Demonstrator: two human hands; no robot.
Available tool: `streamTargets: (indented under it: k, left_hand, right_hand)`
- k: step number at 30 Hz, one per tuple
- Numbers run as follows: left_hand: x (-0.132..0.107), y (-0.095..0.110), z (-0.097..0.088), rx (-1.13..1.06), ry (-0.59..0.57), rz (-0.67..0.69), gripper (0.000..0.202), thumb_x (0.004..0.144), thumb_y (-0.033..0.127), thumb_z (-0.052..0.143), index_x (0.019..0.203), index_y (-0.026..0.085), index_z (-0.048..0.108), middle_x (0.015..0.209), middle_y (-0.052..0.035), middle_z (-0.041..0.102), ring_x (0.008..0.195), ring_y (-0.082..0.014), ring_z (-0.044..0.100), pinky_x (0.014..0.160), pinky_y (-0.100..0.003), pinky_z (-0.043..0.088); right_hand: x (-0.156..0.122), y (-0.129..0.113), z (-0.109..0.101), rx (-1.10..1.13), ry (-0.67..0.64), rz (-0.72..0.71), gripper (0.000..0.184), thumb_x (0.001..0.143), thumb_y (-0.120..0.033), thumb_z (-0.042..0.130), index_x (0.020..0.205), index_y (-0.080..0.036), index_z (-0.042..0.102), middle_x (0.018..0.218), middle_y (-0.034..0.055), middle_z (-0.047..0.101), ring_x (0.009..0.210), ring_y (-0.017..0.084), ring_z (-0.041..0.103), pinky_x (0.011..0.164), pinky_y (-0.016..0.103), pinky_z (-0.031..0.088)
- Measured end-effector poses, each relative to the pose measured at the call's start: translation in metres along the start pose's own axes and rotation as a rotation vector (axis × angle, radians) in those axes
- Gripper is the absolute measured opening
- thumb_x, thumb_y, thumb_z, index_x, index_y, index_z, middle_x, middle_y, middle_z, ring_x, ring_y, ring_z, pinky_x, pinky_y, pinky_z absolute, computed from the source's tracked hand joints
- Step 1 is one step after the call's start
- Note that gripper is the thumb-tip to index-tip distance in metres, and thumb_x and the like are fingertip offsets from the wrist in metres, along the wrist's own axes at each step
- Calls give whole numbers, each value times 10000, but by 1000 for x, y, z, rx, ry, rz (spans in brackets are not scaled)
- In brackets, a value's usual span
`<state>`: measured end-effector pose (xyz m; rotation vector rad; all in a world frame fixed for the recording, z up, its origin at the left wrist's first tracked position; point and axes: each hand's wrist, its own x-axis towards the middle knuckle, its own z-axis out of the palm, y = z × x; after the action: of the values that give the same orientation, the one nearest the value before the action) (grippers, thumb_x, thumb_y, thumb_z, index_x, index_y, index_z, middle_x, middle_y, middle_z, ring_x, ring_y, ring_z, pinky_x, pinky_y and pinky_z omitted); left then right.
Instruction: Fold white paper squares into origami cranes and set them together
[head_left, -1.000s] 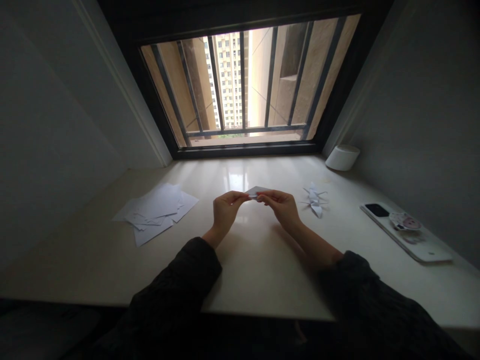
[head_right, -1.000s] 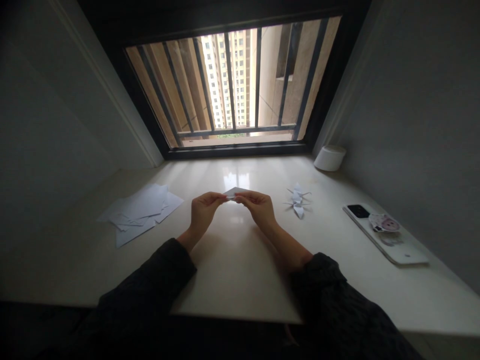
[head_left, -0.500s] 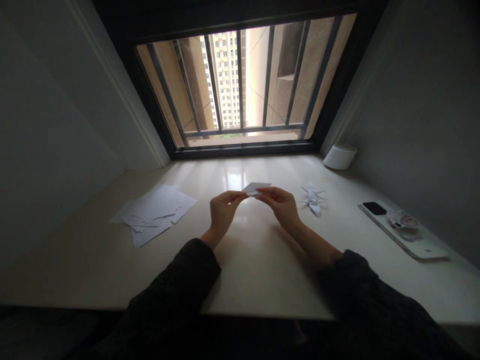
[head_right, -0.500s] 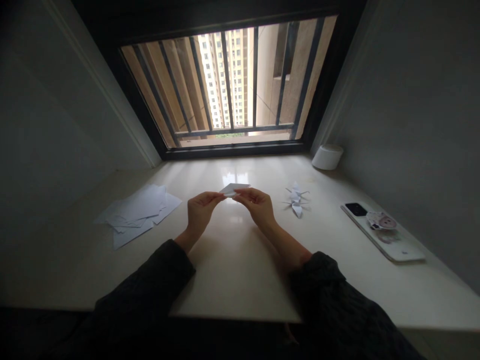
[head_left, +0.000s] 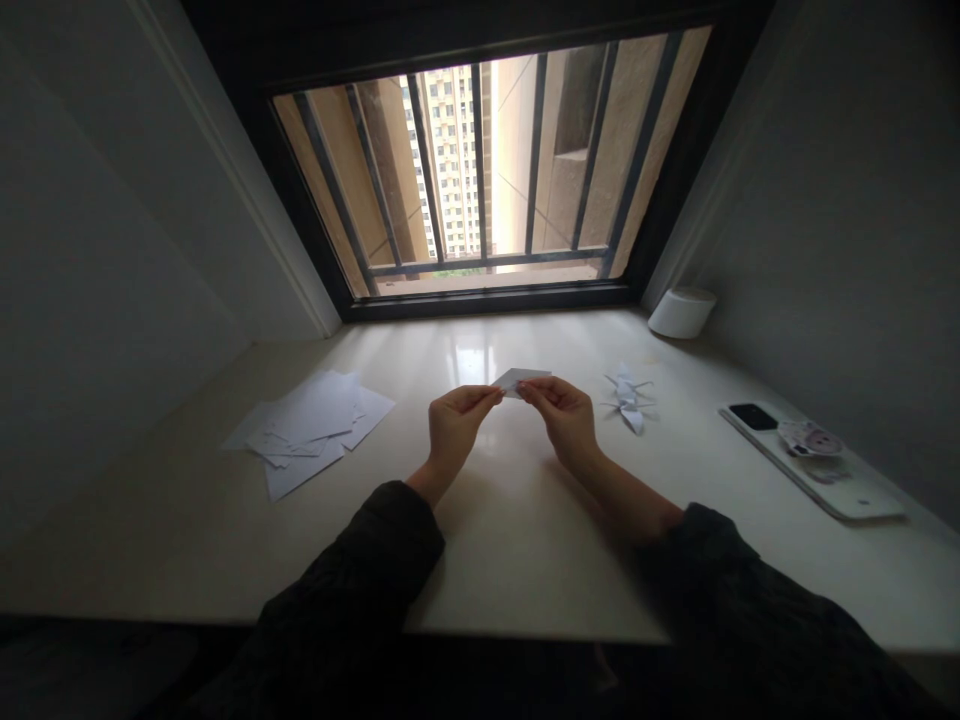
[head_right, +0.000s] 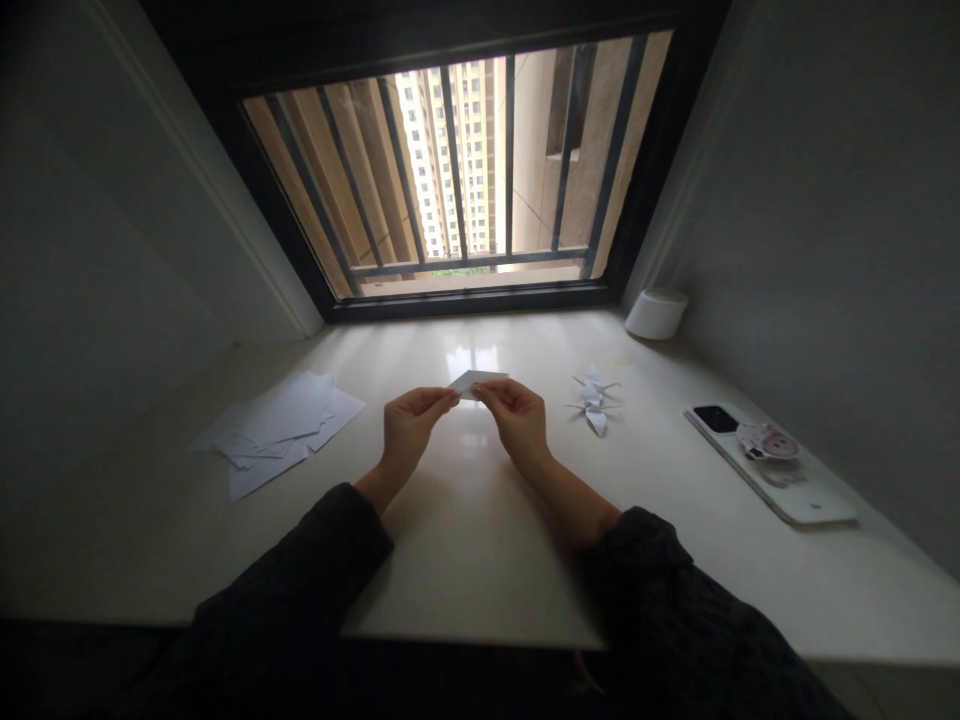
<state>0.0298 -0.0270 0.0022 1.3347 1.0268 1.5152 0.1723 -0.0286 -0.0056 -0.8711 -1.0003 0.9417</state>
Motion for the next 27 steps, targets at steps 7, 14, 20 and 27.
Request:
streamTargets:
  k: [7,14,20,27]
  left_hand:
    - [0,1,2,-56,19,-43,197,634,292,775,778,165,730,751,-52,728,697,-152,656,712,-305,521]
    - [-1,-1,3,-103,89,-93,228,626,291,780,809,163,739,739,-54,729,689,-151,655,702,-304,514]
    - [-1,-1,2,-124,80,-74,207,630,273,782,810,181,742,747,-44,733,694,-142,660,708,-291,515]
    - [-2,2,3,-110,77,-72,217,628,282,784,814,177,742,753,-49,735,702,-154,667,719,-308,522]
  right_hand:
    - [-3,-3,2,18,10,20,166,627,-301,791,757,-213,734,771,27,741,743,191,688,769,365,550]
    - [-2,-5,1,2,-8,5,162,613,-299,796,753,-232,747,759,6,741,731,188,686,784,379,559]
    - [1,-7,-1,-27,-47,4,187,598,-317,801,752,-224,749,769,11,744,740,201,689,790,395,566]
    - [-1,-9,1,-6,-30,5,177,622,-325,786,752,-213,742,768,25,742,727,191,684,766,381,563]
